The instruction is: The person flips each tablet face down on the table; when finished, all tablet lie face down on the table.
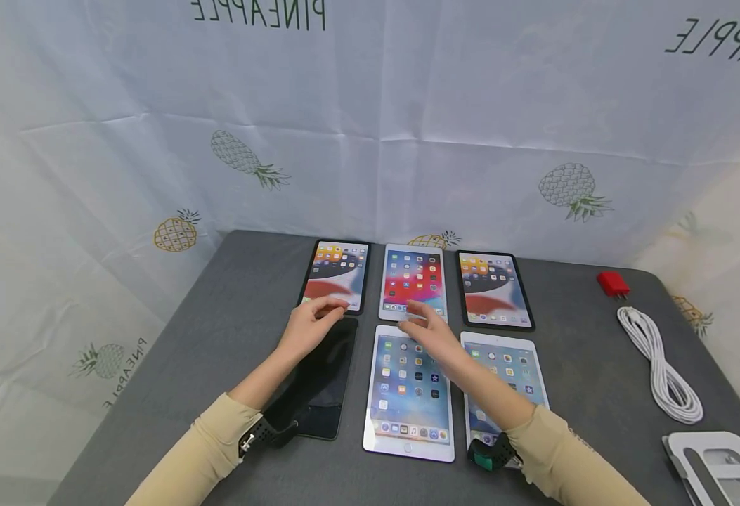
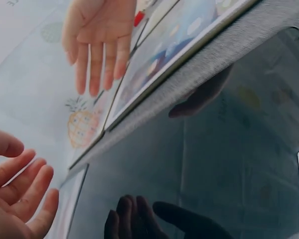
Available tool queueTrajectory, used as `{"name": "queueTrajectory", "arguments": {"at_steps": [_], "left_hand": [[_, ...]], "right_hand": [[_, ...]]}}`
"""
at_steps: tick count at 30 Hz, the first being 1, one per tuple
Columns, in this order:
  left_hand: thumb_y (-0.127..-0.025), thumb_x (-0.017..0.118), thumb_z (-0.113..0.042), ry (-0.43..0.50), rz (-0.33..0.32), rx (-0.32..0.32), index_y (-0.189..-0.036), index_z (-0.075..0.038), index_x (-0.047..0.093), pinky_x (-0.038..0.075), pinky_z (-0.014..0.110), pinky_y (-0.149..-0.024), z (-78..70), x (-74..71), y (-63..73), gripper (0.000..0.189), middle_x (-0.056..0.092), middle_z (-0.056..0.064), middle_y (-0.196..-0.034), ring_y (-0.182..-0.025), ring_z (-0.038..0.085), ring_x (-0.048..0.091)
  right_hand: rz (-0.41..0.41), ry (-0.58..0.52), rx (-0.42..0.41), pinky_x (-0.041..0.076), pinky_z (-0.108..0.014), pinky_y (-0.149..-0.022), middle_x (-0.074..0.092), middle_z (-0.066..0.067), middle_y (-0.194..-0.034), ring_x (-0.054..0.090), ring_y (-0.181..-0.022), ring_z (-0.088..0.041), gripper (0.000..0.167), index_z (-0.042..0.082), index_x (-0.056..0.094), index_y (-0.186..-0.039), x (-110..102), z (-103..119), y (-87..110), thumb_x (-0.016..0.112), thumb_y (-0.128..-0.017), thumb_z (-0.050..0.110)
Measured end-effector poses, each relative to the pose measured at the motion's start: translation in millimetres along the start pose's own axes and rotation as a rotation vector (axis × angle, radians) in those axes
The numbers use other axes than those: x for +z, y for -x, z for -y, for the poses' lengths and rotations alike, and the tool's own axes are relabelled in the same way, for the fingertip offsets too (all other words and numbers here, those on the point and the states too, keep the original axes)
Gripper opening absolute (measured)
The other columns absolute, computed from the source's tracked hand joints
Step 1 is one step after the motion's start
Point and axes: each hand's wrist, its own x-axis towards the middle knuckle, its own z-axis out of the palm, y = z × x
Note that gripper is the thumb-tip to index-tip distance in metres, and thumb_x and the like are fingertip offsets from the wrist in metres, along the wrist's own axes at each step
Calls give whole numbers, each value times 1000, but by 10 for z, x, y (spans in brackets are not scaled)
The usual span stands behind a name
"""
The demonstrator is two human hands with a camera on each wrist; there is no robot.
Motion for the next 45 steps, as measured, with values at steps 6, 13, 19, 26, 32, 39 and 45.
{"name": "queueTrajectory", "arguments": {"at_steps": [6, 13, 19, 26, 32, 39, 45], "left_hand": [[-96, 63, -16, -17, 47, -25, -107, -5, 73, 53, 28, -74, 64, -141, 121, 19, 73, 10, -100, -90, 18, 69], [-96, 63, -19, -68, 48, -57, -111, -8, 72, 49, 30, -69, 127, -286, 236, 21, 73, 10, -102, -88, 22, 68], [-95, 64, -20, -148, 25, -108, -113, -9, 71, 48, 36, -72, 154, -400, 322, 22, 72, 9, -102, -90, 22, 66], [-96, 61, -26, -267, 24, -205, -127, -3, 61, 48, 51, -89, 206, -572, 465, 39, 60, 16, -124, -109, 32, 60], [-97, 59, -31, -305, 89, -289, -133, 4, 53, 49, 50, -87, 213, -709, 587, 51, 57, 22, -126, -109, 36, 58], [-96, 59, -36, -205, 175, -398, -128, 7, 55, 55, 37, -76, 189, -806, 660, 54, 63, 19, -114, -95, 28, 64], [-97, 58, -40, -88, 258, -499, -129, 11, 53, 57, 34, -76, 211, -860, 626, 60, 59, 20, -115, -101, 28, 60]], "right_hand": [[124, -131, -3, 42, -46, -104, 46, -20, -143, 50, -124, -33, 56, -1, 41, -144, 226, -48, 97, 59, -94, 16], [260, -184, 37, 39, -46, -106, 46, -20, -144, 51, -126, -33, 57, -1, 39, -145, 414, -46, 192, 58, -94, 16], [354, -249, 89, 34, -47, -109, 42, -20, -147, 44, -133, -34, 61, -2, 34, -147, 501, -25, 286, 59, -94, 17], [391, -332, 140, 34, -46, -110, 37, -23, -149, 40, -135, -36, 66, -4, 31, -148, 563, 15, 376, 60, -93, 16], [416, -374, 150, 33, -47, -110, 32, -24, -152, 39, -136, -37, 68, -6, 29, -148, 599, 33, 418, 60, -92, 15], [418, -393, 158, 33, -48, -110, 30, -25, -152, 38, -136, -39, 68, -6, 27, -148, 625, 42, 437, 59, -92, 14], [412, -418, 169, 34, -48, -109, 30, -25, -153, 38, -136, -38, 68, -8, 27, -148, 638, 53, 448, 59, -92, 12]]}}
